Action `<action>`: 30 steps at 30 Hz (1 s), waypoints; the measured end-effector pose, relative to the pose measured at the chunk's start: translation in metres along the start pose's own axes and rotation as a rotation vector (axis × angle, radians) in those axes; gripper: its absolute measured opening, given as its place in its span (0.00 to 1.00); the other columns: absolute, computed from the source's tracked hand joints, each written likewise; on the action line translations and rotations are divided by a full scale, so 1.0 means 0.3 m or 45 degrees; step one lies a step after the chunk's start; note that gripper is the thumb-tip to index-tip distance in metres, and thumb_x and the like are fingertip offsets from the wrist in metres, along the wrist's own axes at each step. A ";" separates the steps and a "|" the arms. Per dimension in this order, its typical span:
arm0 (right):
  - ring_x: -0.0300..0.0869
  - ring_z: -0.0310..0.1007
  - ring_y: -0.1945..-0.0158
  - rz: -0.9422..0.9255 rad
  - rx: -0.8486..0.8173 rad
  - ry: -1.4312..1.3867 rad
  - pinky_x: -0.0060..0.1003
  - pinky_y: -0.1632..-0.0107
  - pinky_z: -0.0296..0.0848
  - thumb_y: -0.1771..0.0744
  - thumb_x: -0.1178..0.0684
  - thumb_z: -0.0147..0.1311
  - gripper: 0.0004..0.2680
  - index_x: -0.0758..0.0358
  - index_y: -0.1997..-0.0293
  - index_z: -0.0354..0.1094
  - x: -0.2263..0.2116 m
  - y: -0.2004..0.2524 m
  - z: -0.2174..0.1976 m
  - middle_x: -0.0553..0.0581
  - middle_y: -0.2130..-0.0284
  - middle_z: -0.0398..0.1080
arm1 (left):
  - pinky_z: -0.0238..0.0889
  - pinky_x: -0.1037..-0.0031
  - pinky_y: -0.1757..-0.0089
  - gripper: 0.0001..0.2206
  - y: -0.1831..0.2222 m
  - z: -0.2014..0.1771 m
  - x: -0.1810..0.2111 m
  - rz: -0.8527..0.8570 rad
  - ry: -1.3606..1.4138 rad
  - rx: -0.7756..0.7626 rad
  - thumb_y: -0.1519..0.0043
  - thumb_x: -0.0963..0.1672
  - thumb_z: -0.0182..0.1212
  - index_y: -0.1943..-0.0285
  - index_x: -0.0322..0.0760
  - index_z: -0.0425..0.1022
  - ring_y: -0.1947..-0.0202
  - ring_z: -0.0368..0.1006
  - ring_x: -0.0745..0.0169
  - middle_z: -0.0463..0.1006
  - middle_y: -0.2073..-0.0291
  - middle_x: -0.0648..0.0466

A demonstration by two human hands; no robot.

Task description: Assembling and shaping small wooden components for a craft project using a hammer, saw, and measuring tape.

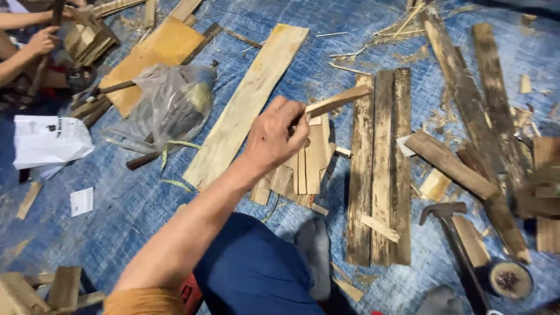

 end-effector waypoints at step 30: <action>0.48 0.80 0.69 -0.456 0.146 1.819 0.41 0.56 0.68 0.31 0.45 0.52 0.20 0.52 0.30 0.62 0.216 0.266 0.555 0.54 0.67 0.79 | 0.64 0.73 0.69 0.14 0.775 0.386 -0.600 -1.381 0.294 0.057 0.39 0.47 0.55 0.51 0.37 0.80 0.74 0.69 0.64 0.79 0.71 0.55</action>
Point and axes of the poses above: each hand's wrist, its own y-axis away from the middle knuckle, its own z-axis out of the palm, x = y × z, the point moved 1 cm from there along -y, towards the middle knuckle
